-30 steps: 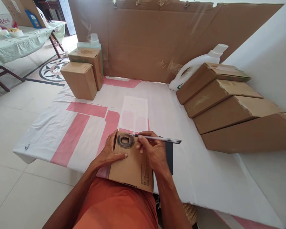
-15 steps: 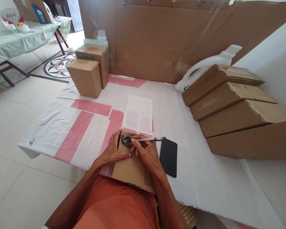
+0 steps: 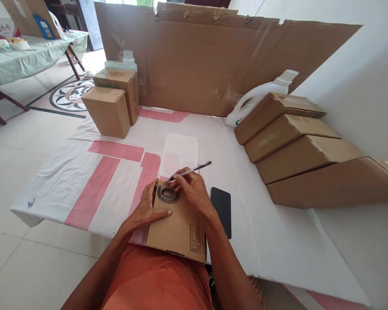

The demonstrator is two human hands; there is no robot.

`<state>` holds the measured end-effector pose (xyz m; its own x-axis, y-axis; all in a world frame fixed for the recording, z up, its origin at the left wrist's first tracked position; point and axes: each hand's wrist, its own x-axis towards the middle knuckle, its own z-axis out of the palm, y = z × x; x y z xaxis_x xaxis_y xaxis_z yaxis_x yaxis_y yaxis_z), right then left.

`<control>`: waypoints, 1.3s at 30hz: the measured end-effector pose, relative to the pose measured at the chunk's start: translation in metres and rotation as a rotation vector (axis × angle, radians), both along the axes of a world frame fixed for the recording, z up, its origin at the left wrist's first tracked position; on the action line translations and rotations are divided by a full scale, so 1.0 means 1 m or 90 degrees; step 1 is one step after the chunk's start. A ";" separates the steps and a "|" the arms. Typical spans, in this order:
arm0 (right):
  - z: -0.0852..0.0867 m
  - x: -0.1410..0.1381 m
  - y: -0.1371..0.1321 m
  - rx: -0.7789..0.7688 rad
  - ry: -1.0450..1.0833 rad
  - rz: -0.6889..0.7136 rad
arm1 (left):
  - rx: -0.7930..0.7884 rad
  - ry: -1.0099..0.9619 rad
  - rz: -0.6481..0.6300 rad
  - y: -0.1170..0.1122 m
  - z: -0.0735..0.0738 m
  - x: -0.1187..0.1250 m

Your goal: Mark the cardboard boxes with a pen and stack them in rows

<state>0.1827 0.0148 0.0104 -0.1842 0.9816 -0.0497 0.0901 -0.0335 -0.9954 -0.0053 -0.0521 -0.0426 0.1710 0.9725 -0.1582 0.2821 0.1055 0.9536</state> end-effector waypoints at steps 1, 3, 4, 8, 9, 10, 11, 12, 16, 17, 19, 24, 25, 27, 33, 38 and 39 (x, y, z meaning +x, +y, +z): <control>0.002 -0.003 0.004 -0.003 0.004 0.022 | -0.001 -0.001 0.000 0.000 -0.001 0.000; 0.008 0.000 0.012 0.005 -0.023 0.018 | -0.002 0.004 -0.005 0.001 -0.002 -0.001; 0.010 0.006 0.017 0.015 -0.054 -0.013 | -0.002 0.007 -0.007 0.001 -0.002 -0.001; 0.008 0.047 0.042 0.034 -0.229 -0.171 | 0.006 0.007 0.000 0.001 0.001 -0.001; 0.003 0.056 0.046 0.023 -0.269 -0.185 | 0.008 0.006 0.003 0.001 0.002 0.000; -0.004 0.062 0.050 0.010 -0.313 -0.191 | 0.009 0.004 0.006 0.000 0.003 0.000; -0.011 0.066 0.053 -0.007 -0.356 -0.190 | 0.009 0.002 0.008 0.000 0.004 0.000; -0.020 0.068 0.054 -0.024 -0.394 -0.184 | 0.007 0.001 0.010 -0.001 0.006 0.001; -0.044 0.064 0.053 -0.068 -0.488 -0.141 | -0.001 0.012 0.010 -0.001 0.010 0.002; -0.046 0.063 0.052 -0.071 -0.499 -0.135 | -0.003 0.019 0.007 -0.001 0.011 0.002; -0.045 0.063 0.048 -0.070 -0.512 -0.127 | -0.009 0.029 0.004 -0.001 0.012 0.003; -0.028 0.080 0.006 -0.092 -0.557 -0.221 | -0.015 0.022 0.005 0.000 0.008 0.002; -0.027 0.085 -0.009 -0.103 -0.578 -0.263 | -0.014 0.022 0.005 0.000 0.007 0.002; -0.029 0.092 -0.041 -0.131 -0.621 -0.335 | -0.012 0.023 0.003 0.001 0.003 0.001; -0.046 0.101 -0.088 -0.200 -0.598 -0.373 | 0.002 0.034 0.002 0.003 0.001 0.000; -0.046 0.107 -0.079 -0.191 -0.437 -0.371 | 0.007 0.013 0.011 0.000 0.002 0.002; -0.046 0.107 -0.078 -0.179 -0.390 -0.358 | 0.010 0.014 0.013 -0.001 0.001 0.002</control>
<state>0.2901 -0.0636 -0.0361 0.4619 0.8553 -0.2348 0.5020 -0.4704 -0.7258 -0.0031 -0.0527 -0.0414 0.1482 0.9782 -0.1456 0.3005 0.0958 0.9490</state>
